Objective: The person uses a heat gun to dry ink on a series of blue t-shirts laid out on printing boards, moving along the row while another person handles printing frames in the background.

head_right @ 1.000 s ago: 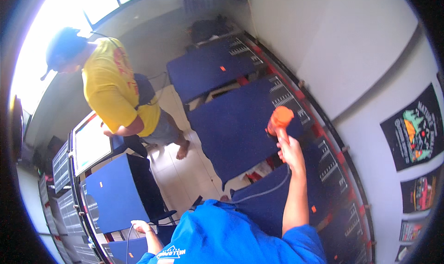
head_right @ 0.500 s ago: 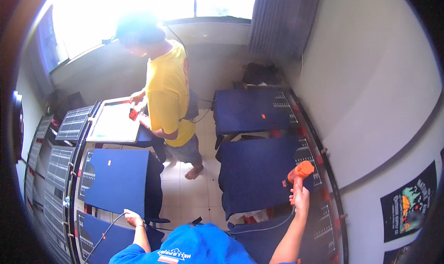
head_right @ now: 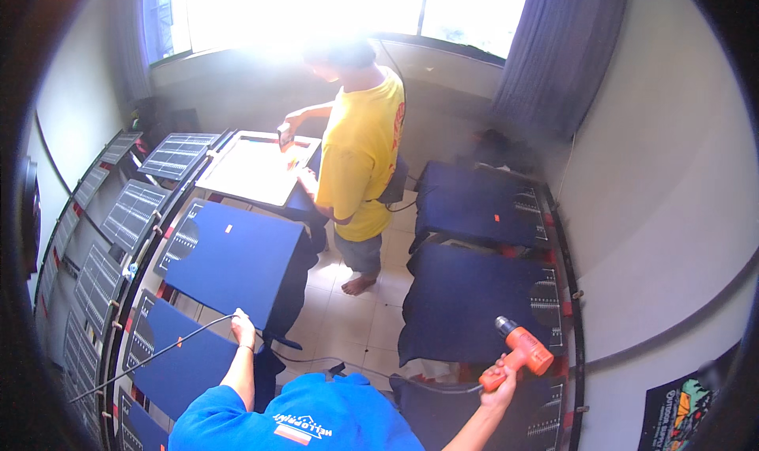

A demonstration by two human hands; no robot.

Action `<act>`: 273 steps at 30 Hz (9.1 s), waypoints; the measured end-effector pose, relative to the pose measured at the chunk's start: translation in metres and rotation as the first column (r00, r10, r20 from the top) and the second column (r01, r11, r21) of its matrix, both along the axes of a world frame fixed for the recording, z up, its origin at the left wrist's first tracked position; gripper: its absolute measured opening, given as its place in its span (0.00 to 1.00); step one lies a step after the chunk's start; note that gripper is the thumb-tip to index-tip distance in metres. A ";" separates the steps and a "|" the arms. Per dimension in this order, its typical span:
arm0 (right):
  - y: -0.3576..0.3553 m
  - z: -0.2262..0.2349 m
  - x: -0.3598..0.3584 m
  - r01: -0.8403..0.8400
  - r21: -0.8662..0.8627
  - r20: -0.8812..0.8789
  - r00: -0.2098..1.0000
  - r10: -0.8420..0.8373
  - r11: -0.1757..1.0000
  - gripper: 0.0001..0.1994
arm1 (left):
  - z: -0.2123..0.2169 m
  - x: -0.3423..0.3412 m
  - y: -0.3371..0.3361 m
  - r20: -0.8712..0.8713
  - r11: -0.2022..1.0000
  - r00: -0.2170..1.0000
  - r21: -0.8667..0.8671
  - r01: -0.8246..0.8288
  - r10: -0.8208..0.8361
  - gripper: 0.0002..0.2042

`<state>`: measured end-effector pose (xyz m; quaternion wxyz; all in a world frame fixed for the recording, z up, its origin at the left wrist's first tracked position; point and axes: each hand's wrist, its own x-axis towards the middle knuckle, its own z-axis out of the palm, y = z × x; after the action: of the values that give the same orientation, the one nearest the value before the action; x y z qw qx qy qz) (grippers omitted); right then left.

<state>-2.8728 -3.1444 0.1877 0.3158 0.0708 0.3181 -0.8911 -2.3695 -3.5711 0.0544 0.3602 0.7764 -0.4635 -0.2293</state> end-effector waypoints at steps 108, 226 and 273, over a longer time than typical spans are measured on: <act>0.188 -0.115 0.253 -0.785 0.176 -0.029 0.599 0.800 0.594 0.23 | 0.032 0.337 0.539 -0.241 0.961 0.956 -0.177 -0.212 0.167 0.16; 0.185 -0.123 0.251 -0.757 0.235 -0.074 0.612 0.788 0.610 0.23 | 0.042 0.333 0.541 -0.311 0.981 0.943 -0.106 -0.161 0.121 0.16; 0.184 -0.107 0.260 -0.752 0.267 -0.021 0.621 0.783 0.603 0.24 | 0.035 0.333 0.535 -0.204 0.977 0.972 -0.149 -0.151 0.119 0.16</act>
<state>-2.6126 -2.9605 0.0810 0.6352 -0.0970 0.4399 -0.6274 -2.0368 -3.0358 0.0894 0.4809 0.7481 -0.3892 -0.2401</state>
